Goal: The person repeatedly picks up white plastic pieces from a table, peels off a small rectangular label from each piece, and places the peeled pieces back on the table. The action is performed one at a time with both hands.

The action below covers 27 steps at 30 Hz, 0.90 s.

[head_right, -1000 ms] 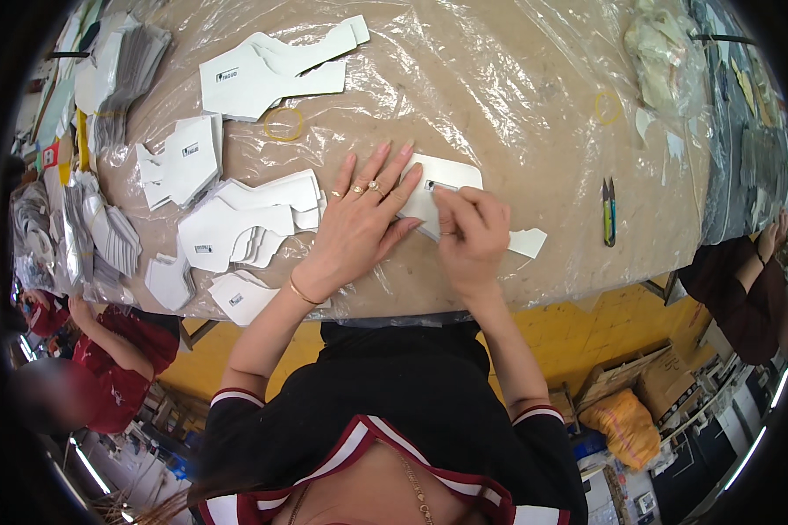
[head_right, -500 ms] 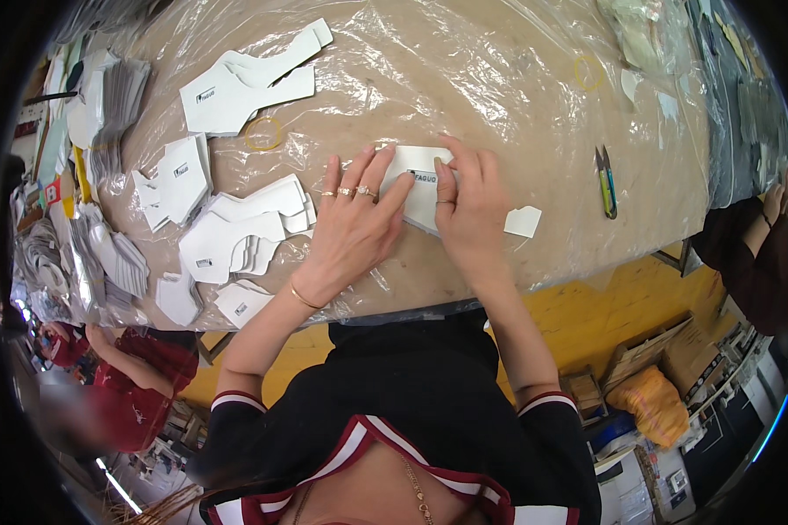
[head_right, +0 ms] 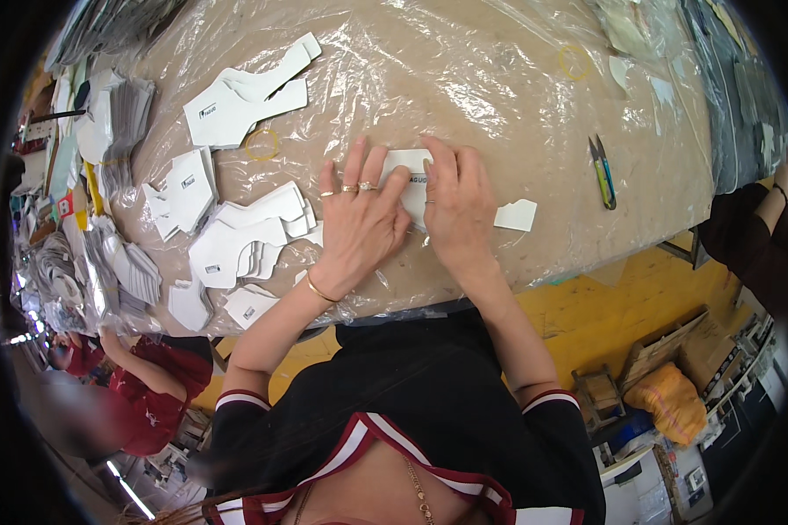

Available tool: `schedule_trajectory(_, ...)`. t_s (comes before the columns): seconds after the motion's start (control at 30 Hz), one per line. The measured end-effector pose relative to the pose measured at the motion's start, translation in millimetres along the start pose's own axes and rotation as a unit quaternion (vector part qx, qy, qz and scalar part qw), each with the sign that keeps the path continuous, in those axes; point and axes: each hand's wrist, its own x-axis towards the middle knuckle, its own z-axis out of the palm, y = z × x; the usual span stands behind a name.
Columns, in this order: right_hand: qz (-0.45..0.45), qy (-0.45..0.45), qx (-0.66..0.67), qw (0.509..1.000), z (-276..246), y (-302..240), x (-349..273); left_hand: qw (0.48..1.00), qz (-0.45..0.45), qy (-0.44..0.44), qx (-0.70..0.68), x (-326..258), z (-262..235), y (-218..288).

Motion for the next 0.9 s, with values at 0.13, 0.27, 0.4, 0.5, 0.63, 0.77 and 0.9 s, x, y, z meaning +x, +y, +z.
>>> schedule_trajectory(0.13, 0.046, -0.038, 0.081, 0.995, -8.8, 1.2, 1.2, 0.994, -0.029, 0.044, -0.093, -5.7, -2.1, -2.4)
schedule_trajectory(0.27, 0.064, -0.051, 0.155, 0.984, -14.2, 2.4, 2.3, 0.987, -0.068, 0.056, -0.136, -8.0, -1.0, 2.2)
schedule_trajectory(0.4, 0.036, -0.054, 0.120, 0.991, -13.3, 3.8, 2.7, 0.994, -0.034, 0.047, -0.094, -6.0, -0.4, -0.1)
schedule_trajectory(0.5, 0.027, -0.046, 0.103, 0.993, -11.2, 3.9, 1.5, 0.997, 0.000, 0.042, -0.066, -6.0, 0.7, -1.9)
schedule_trajectory(0.63, 0.021, -0.044, 0.085, 0.995, -10.3, 3.7, 0.7, 0.997, -0.005, 0.039, -0.067, -5.6, 0.6, -0.5)
schedule_trajectory(0.77, 0.058, -0.065, 0.149, 0.985, -14.7, 4.2, -2.0, 0.975, -0.092, 0.042, -0.198, -2.9, -6.0, -3.9)
schedule_trajectory(0.9, -0.006, -0.025, 0.117, 0.993, -18.5, 2.9, -7.5, 0.975, -0.085, 0.081, -0.187, -3.0, -11.5, -9.3)
